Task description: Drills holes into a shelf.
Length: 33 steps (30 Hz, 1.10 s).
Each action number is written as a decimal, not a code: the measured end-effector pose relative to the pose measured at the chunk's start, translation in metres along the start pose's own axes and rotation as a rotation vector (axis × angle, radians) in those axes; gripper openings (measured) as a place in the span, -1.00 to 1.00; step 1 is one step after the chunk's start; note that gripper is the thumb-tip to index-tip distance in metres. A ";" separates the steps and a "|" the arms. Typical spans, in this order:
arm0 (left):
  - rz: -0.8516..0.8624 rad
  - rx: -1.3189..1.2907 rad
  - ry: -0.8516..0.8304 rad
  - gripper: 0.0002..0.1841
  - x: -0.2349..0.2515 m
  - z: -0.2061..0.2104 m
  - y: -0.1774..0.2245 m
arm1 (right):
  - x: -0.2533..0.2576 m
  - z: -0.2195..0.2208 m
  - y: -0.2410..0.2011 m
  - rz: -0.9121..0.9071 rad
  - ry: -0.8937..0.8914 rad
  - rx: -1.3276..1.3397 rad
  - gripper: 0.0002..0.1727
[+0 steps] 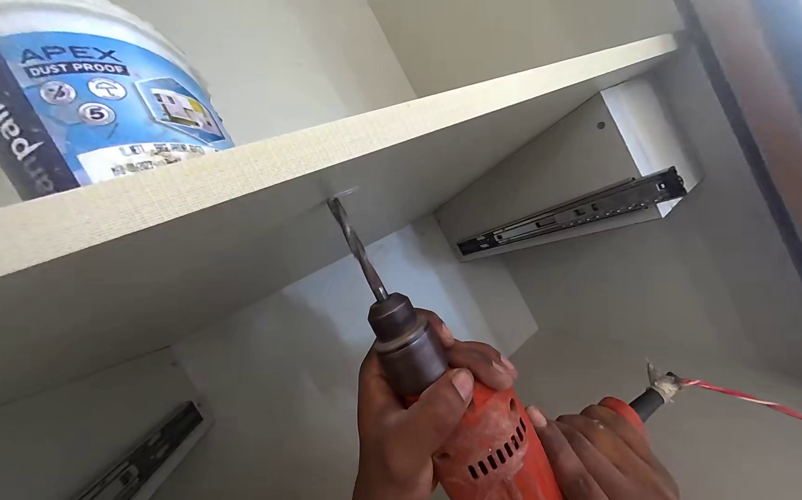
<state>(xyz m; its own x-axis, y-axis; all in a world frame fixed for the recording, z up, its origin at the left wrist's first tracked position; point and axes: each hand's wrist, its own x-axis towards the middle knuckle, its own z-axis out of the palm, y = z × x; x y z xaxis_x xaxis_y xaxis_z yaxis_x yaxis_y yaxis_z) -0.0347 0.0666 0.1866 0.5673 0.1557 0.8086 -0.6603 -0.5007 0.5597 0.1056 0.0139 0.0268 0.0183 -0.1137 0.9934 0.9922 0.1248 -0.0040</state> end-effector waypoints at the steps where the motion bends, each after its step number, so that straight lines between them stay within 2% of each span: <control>1: -0.002 -0.005 0.002 -0.74 0.000 0.001 0.000 | 0.001 -0.002 0.000 -0.002 -0.005 -0.002 -0.34; 18: 0.017 -0.152 -0.045 -0.73 0.003 0.008 -0.004 | 0.010 -0.033 0.004 -0.031 -0.084 -0.081 -0.32; 21: 0.013 -0.186 -0.021 -0.67 0.002 0.010 -0.005 | 0.012 -0.041 0.003 -0.042 -0.097 -0.117 -0.32; 25: -0.062 -0.201 0.079 -0.39 -0.013 0.011 -0.009 | 0.012 -0.042 0.000 -0.063 -0.074 -0.176 -0.33; 28: -0.101 -0.278 0.105 -0.29 -0.035 0.014 -0.021 | 0.012 -0.038 -0.002 -0.078 -0.058 -0.217 -0.31; 30: -0.086 -0.261 0.126 -0.26 -0.040 0.021 -0.023 | 0.015 -0.034 -0.002 -0.095 -0.056 -0.239 -0.29; 33: -0.056 -0.151 0.200 -0.37 -0.036 0.027 -0.018 | 0.017 -0.031 -0.004 -0.103 -0.064 -0.247 -0.29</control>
<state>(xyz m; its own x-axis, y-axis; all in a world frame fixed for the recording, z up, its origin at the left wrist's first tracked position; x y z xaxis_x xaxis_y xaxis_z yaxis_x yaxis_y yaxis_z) -0.0307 0.0471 0.1425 0.5063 0.3530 0.7868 -0.7049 -0.3562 0.6134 0.1054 -0.0193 0.0405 -0.0845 -0.0494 0.9952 0.9886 -0.1292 0.0775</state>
